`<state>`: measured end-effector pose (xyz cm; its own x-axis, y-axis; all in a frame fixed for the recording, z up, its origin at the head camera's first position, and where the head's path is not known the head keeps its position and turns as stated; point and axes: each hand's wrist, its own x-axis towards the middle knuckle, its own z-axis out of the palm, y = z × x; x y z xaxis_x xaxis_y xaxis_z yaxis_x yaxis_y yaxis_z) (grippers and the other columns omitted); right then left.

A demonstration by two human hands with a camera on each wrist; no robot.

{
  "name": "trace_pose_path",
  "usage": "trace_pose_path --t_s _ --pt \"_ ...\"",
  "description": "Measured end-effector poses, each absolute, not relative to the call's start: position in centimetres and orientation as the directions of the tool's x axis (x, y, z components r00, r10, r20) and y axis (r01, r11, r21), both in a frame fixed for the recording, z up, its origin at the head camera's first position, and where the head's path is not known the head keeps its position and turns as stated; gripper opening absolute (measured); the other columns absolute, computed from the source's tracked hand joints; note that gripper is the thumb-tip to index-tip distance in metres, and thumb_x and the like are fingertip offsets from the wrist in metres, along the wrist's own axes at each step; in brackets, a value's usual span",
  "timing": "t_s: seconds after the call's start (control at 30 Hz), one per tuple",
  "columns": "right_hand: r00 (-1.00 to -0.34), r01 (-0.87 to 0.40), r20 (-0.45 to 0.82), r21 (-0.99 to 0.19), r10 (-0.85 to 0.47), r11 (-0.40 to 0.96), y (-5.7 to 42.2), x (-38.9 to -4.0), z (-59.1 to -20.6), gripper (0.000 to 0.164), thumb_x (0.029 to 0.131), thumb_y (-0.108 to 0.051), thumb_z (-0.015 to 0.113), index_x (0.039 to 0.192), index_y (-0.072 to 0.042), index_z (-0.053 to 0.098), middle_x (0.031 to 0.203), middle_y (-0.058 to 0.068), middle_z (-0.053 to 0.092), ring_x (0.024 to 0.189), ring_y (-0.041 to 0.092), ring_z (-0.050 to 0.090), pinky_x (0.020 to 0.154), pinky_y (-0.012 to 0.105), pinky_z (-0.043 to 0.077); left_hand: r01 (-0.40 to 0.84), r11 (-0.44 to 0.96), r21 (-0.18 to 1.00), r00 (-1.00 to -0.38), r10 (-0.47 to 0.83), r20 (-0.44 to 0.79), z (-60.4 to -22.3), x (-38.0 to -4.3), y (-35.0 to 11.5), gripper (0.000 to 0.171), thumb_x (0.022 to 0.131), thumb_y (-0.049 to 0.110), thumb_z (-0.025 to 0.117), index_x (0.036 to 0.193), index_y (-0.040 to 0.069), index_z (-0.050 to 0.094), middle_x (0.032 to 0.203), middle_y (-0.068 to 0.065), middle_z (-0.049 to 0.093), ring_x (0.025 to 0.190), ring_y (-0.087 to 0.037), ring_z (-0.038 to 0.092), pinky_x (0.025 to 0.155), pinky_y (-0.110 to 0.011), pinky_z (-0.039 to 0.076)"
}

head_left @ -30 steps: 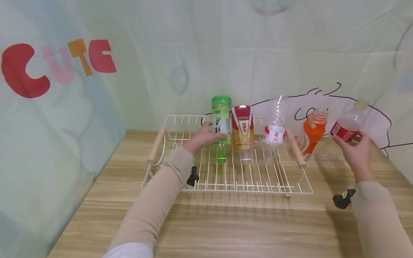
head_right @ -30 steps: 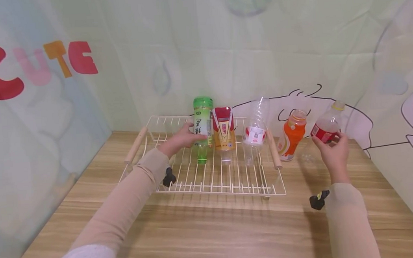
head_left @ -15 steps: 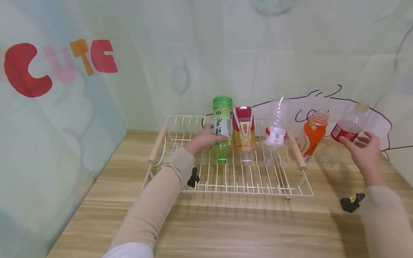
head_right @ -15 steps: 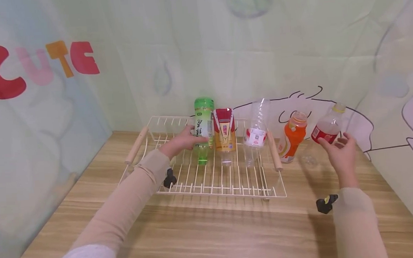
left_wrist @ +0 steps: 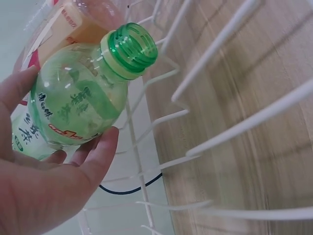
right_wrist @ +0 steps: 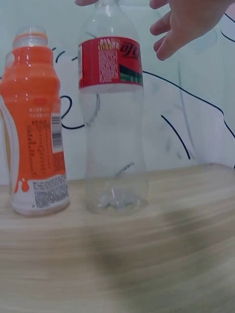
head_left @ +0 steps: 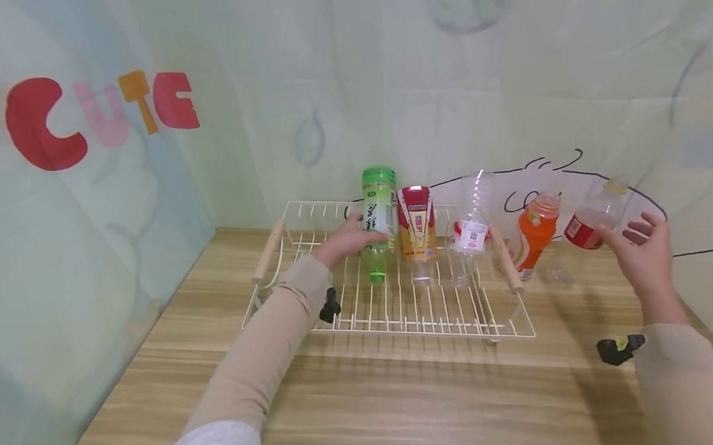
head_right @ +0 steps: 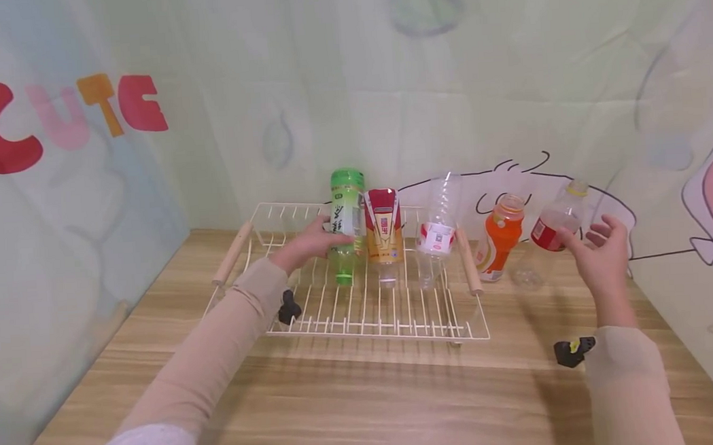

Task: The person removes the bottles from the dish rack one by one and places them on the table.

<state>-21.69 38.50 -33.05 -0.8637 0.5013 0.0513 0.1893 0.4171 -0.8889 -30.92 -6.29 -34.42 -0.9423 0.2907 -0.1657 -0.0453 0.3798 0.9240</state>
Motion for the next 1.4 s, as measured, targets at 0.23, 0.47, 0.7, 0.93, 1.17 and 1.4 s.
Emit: trace_pose_path --t_s 0.23,0.47,0.7,0.93,1.17,1.4 --pt "-0.846 0.102 0.135 -0.908 0.515 0.406 37.9 -20.8 -31.7 0.081 0.092 -0.04 0.06 0.153 -0.024 0.01 0.157 0.007 0.023 0.145 0.021 0.024 0.115 0.04 0.027 -0.012 0.387 0.922 -0.948 0.288 -0.133 -33.7 -30.9 -6.3 0.077 0.084 0.023 0.073 0.146 0.009 0.029 0.13 -0.012 0.05 0.112 -0.028 0.051 0.093 -0.045 0.045" --pt "-0.824 0.026 0.219 -0.906 0.522 0.422 37.1 -19.9 -29.3 0.075 0.091 -0.034 0.063 0.15 -0.029 0.018 0.141 -0.012 0.036 0.14 0.009 0.031 0.114 0.028 0.029 -0.009 0.361 0.932 -0.946 0.3 -0.125 -32.1 -30.6 -6.7 0.082 0.085 0.024 0.072 0.15 0.009 0.024 0.132 -0.012 0.049 0.113 -0.028 0.05 0.093 -0.045 0.044" --pt "-0.83 -0.092 0.349 -0.856 0.436 0.509 35.8 -18.9 -27.9 0.07 0.092 -0.027 0.063 0.149 -0.027 0.022 0.136 -0.011 0.042 0.136 0.009 0.038 0.104 0.013 0.033 -0.013 0.389 0.921 -0.942 0.304 -0.142 -30.1 -30.1 -6.9 0.08 0.088 0.028 0.069 0.149 0.007 0.022 0.132 -0.014 0.048 0.113 -0.028 0.052 0.09 -0.042 0.047" --pt "-0.841 -0.162 0.416 -0.803 0.346 0.573 33.8 -18.3 -26.8 0.068 0.093 -0.026 0.063 0.149 -0.026 0.024 0.146 -0.001 0.041 0.137 0.011 0.039 0.107 0.017 0.033 0.009 0.381 0.925 -0.928 0.347 -0.134 -28.1 -29.1 -6.9 0.075 0.089 0.026 0.068 0.147 0.008 0.026 0.128 -0.012 0.053 0.111 -0.028 0.056 0.091 -0.041 0.048" --pt "-0.865 -0.223 0.444 -0.756 0.232 0.615 31.4 -17.9 -25.8 0.067 0.093 -0.024 0.063 0.149 -0.026 0.026 0.145 0.007 0.041 0.135 0.016 0.042 0.104 0.017 0.036 0.039 0.383 0.923 -0.906 0.403 -0.129 -26.7 -27.8 -7.0 0.079 0.088 0.025 0.07 0.15 0.01 0.023 0.131 -0.012 0.053 0.116 -0.029 0.054 0.098 -0.044 0.044" --pt "-0.849 -0.402 0.524 -0.722 0.065 0.562 29.1 -17.7 -25.7 0.07 0.088 -0.007 0.069 0.146 -0.016 0.031 0.13 -0.006 0.048 0.126 0.011 0.046 0.099 0.011 0.038 0.122 0.4 0.909 -0.857 0.504 -0.107 -26.3 -26.6 -7.1 0.075 0.087 0.022 0.07 0.148 0.009 0.029 0.126 -0.014 0.054 0.111 -0.029 0.056 0.095 -0.044 0.047"
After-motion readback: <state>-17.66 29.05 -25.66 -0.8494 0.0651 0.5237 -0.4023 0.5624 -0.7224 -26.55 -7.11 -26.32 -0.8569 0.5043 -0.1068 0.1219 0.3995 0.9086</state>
